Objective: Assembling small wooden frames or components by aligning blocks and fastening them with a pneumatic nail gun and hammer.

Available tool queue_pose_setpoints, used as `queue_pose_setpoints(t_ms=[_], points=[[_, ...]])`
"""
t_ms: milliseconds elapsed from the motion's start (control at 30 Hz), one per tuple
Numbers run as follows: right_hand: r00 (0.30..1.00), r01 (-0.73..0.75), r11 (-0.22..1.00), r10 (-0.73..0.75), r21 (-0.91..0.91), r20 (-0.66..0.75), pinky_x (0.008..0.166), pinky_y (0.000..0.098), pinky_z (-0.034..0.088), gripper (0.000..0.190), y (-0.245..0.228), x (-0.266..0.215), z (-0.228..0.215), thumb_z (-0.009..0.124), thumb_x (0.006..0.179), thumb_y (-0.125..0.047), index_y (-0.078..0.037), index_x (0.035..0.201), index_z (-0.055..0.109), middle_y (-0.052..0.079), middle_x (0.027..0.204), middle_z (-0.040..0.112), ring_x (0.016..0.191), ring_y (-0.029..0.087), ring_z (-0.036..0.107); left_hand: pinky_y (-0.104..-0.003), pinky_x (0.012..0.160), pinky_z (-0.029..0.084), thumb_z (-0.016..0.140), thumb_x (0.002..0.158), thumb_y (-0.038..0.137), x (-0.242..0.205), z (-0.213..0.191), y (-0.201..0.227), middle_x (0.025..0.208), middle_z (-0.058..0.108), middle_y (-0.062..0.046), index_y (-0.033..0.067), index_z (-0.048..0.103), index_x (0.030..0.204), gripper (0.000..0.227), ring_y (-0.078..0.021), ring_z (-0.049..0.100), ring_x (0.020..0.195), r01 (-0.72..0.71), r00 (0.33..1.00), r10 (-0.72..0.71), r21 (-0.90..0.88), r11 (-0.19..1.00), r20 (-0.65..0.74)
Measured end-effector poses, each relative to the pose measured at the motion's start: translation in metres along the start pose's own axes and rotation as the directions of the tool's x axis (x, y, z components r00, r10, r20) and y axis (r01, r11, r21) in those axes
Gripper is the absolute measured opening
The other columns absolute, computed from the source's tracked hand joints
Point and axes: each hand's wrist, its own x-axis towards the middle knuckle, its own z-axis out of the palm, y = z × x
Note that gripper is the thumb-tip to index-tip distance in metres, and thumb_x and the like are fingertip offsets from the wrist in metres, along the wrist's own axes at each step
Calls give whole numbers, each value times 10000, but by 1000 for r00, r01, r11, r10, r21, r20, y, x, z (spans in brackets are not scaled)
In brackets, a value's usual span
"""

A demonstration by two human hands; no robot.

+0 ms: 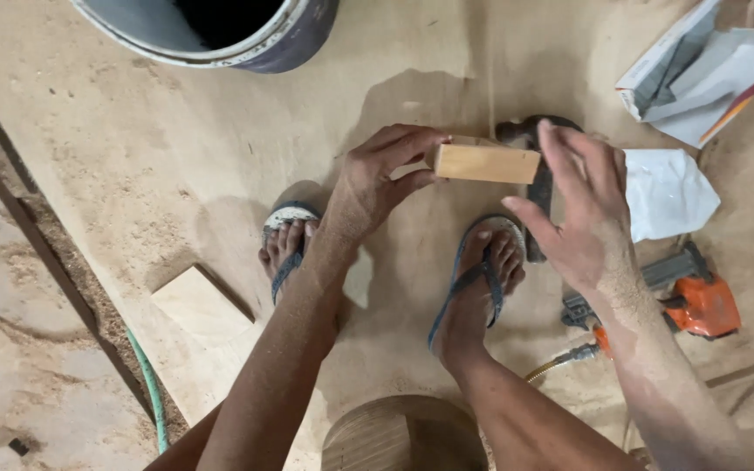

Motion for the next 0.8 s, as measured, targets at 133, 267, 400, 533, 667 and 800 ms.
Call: queue_pose_setpoints(t_ms=[133,267,400,533,667,800], points=[[902,-372,926,377,63,-209,1109,478,389,562,70,-81,-4,653,1003,-166,-15,1504,447,211,1362,453,1320,336,441,-304,985,580,692,964,42,-1,2,5,1247,595,-109,66,623,1289,333,-194,638,1043,24,998,-17,-114,993,62],[355,-667,636,729,388,-585,907,268,530,699,257,-328,62,802,861,9,-60,1425,395,199,1207,577,1069,255,611,-451,813,627,788,886,9,7,14,6,1123,670,-195,-20,688,1233,363,-397,682,1046,12,1000,-12,-6,1000,-4],[-339,-866,-250,930,433,-142,969,599,498,1165,275,-421,88,1000,556,-536,-181,1490,401,318,1435,355,1350,393,422,-430,781,633,813,887,25,4,9,5,1100,671,-199,-45,702,1221,358,-385,684,1020,8,999,-5,52,999,-48],[-101,-858,-73,995,508,-27,436,409,579,524,216,-346,95,971,653,-333,-118,1037,687,136,728,659,576,250,677,-461,777,626,770,891,17,2,4,5,1096,672,-222,-31,694,1210,331,-422,680,1003,91,994,-88,54,994,-70],[187,-906,142,979,399,77,479,400,570,415,167,-235,76,892,731,-304,-103,1032,691,136,688,644,560,252,664,-350,792,652,802,862,116,0,-6,10,1136,690,-107,102,698,1215,368,-321,696,1038,70,996,-65,65,995,-65],[355,-910,309,925,275,137,522,390,561,311,115,-186,-3,813,808,-275,-88,1027,694,137,649,628,544,253,650,-271,785,661,796,873,247,-3,-3,7,1087,718,-43,163,714,1174,323,-239,722,1006,65,993,-50,146,987,-104]])
